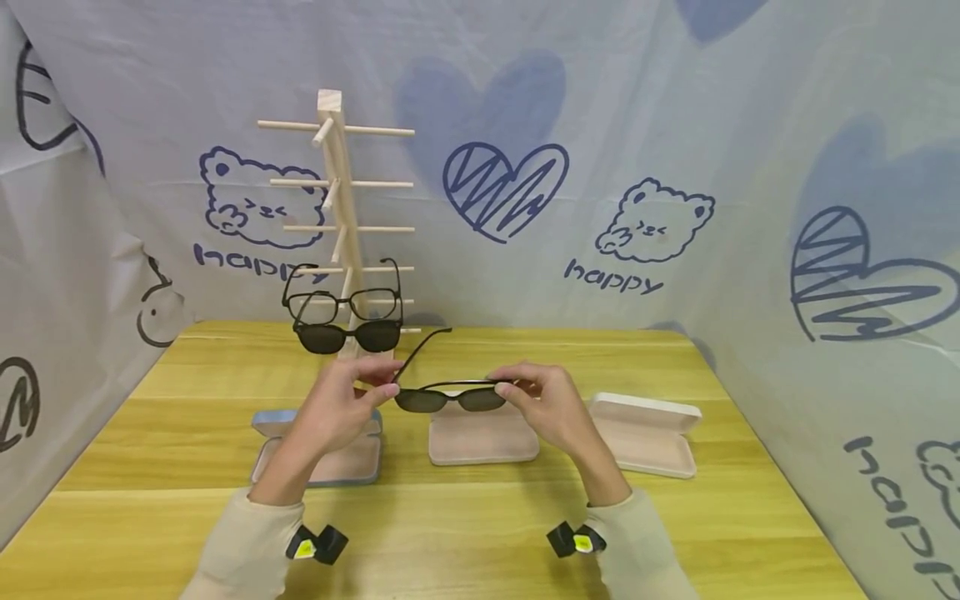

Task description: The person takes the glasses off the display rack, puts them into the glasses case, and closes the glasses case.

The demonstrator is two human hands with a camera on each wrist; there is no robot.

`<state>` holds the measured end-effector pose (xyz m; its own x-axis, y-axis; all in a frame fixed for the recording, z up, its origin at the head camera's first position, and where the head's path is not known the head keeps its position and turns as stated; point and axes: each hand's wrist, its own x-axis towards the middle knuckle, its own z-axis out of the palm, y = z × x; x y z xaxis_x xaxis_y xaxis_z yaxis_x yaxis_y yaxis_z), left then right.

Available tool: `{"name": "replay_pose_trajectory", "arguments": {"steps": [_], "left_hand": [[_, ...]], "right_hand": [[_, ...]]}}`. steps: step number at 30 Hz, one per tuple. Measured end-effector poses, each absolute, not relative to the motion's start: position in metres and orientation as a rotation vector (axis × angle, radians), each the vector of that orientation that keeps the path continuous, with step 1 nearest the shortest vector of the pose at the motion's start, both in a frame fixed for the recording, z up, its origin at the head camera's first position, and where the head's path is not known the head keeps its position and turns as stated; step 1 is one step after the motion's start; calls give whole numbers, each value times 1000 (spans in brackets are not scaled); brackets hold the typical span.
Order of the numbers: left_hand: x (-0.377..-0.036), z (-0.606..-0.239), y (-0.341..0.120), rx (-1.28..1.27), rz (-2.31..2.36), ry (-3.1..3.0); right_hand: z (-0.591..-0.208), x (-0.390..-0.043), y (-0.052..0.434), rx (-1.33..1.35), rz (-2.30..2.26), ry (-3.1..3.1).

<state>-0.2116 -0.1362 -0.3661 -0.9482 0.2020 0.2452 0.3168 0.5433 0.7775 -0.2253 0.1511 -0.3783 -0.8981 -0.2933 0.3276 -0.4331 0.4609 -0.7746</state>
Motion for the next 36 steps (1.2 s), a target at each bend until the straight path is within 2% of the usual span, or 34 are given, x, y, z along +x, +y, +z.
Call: {"name": "replay_pose_trajectory", "arguments": {"steps": [36], "left_hand": [[-208,-380,-150,-556,-1373,-2628]], "right_hand": [[-388,-228,137,591,1280,-2575]]}}
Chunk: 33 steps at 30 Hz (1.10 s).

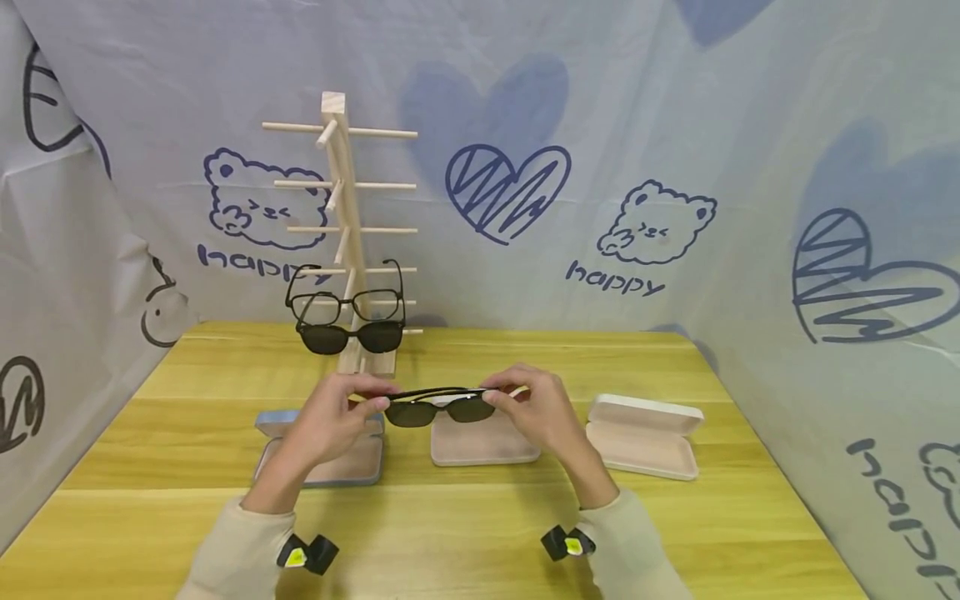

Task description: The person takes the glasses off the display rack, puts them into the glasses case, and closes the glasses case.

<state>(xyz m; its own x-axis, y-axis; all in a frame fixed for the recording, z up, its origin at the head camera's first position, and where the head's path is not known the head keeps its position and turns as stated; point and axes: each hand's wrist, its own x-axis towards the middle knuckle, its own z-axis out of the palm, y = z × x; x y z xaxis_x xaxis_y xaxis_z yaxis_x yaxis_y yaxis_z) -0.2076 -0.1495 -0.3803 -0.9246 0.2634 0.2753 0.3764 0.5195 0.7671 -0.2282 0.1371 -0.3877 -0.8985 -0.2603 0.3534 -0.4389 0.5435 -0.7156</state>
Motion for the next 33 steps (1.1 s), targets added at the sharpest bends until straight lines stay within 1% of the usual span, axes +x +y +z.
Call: {"name": "replay_pose_trajectory", "arguments": {"steps": [8,16,22,27,33], "left_hand": [[-209,-383,-153,-568,-1354,-2644],[-207,-385,-159,-568,-1386,-2681],[-205,-387,-163,-464,-1546,-2724],[-201,-388,-165,-363,-1594,-2758],[-199,-391,-172,-371,-1586,-2773]], "right_hand": [[-390,-228,134,590,1301,-2591],[-401,-230,131,676,1330,-2560],[-407,-227,126,735,1412,-2567],[-408,-223,121,726,1445,-2621],[-412,-222,118,700,1466,-2706]]}}
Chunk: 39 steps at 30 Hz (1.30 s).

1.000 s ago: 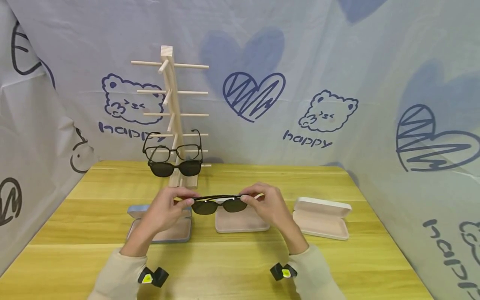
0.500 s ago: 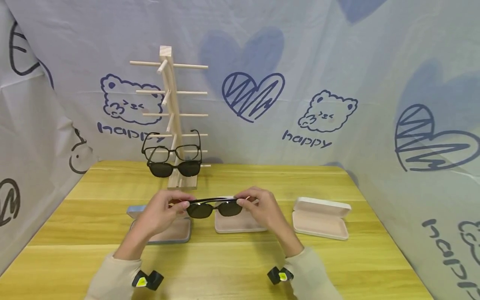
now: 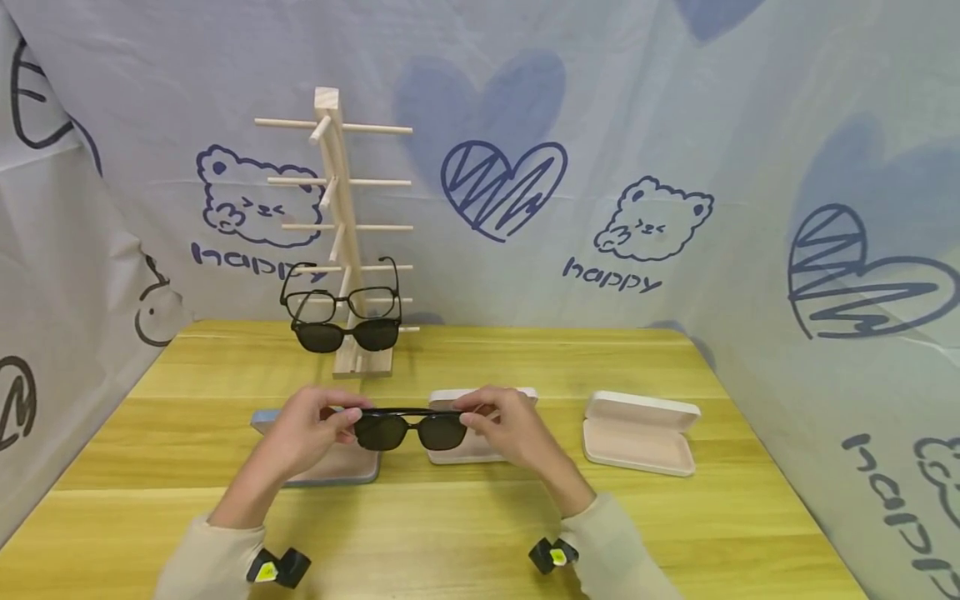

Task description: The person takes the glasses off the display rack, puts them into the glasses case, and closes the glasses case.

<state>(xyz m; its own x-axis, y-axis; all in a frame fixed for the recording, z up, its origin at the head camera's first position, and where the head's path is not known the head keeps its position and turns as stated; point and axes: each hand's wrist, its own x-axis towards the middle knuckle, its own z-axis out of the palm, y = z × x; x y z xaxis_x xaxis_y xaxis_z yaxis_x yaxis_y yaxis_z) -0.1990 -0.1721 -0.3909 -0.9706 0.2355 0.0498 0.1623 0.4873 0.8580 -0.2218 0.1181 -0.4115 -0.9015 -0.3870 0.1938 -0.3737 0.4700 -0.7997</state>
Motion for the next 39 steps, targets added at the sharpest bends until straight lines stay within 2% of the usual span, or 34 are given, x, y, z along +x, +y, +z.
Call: {"name": "replay_pose_trajectory", "arguments": {"steps": [19,39], "left_hand": [[-192,-403,-221,322,1431,2673],[-190,-422,-268,101,1338,2707]], "right_hand": [[-436,-226,84,-811,-1519,2415],[-450,-231,30,-511,-1662,2297]]}}
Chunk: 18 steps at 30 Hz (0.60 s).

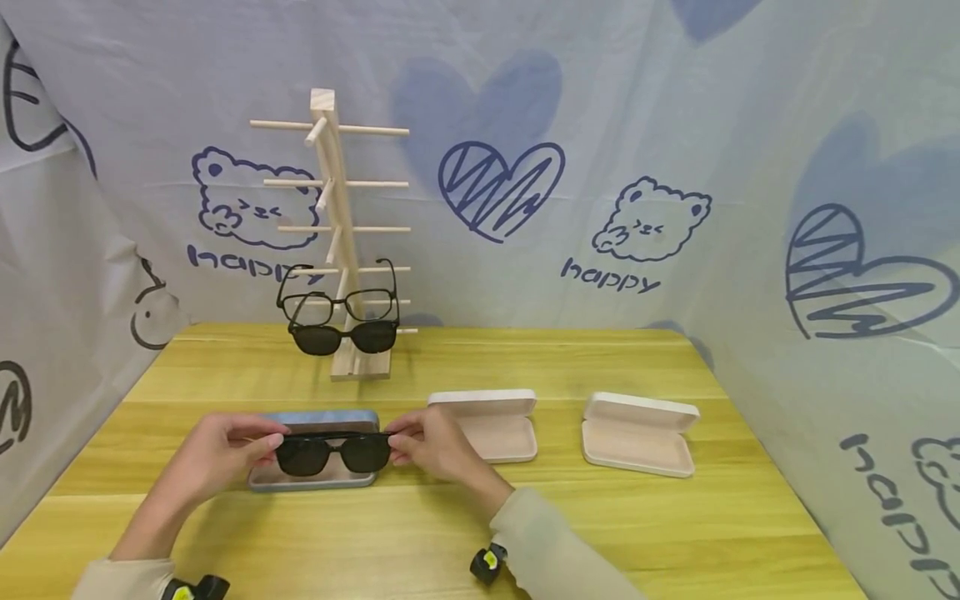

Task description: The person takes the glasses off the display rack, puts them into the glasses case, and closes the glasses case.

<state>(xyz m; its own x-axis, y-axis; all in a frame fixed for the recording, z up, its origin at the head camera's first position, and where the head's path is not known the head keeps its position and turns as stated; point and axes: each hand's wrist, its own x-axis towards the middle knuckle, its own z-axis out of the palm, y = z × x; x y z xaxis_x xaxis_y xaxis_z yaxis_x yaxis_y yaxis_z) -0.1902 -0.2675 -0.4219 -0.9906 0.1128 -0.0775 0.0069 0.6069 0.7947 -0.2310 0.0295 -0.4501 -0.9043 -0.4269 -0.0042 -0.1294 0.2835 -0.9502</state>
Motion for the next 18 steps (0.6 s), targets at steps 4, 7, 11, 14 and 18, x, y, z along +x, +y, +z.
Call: {"name": "replay_pose_trajectory", "arguments": {"steps": [4,7,11,14,18], "left_hand": [[-192,-427,-275,75,1360,2691],[-193,-430,-279,56,1400,2668],[-194,-433,-283,13,1439,2645],[-195,-436,-285,-7,1452,2639],[-196,-439,-288,-28,1450,2647]], "right_hand": [[-453,-231,22,-489,-1673,2313],[-455,-232,18,-491,-1683,2325],[-459,-232,13,-477,-1712,2315],[-460,-231,10,-462,-1724,2311],[-461,-230,6,-449,-1705,2331]]}}
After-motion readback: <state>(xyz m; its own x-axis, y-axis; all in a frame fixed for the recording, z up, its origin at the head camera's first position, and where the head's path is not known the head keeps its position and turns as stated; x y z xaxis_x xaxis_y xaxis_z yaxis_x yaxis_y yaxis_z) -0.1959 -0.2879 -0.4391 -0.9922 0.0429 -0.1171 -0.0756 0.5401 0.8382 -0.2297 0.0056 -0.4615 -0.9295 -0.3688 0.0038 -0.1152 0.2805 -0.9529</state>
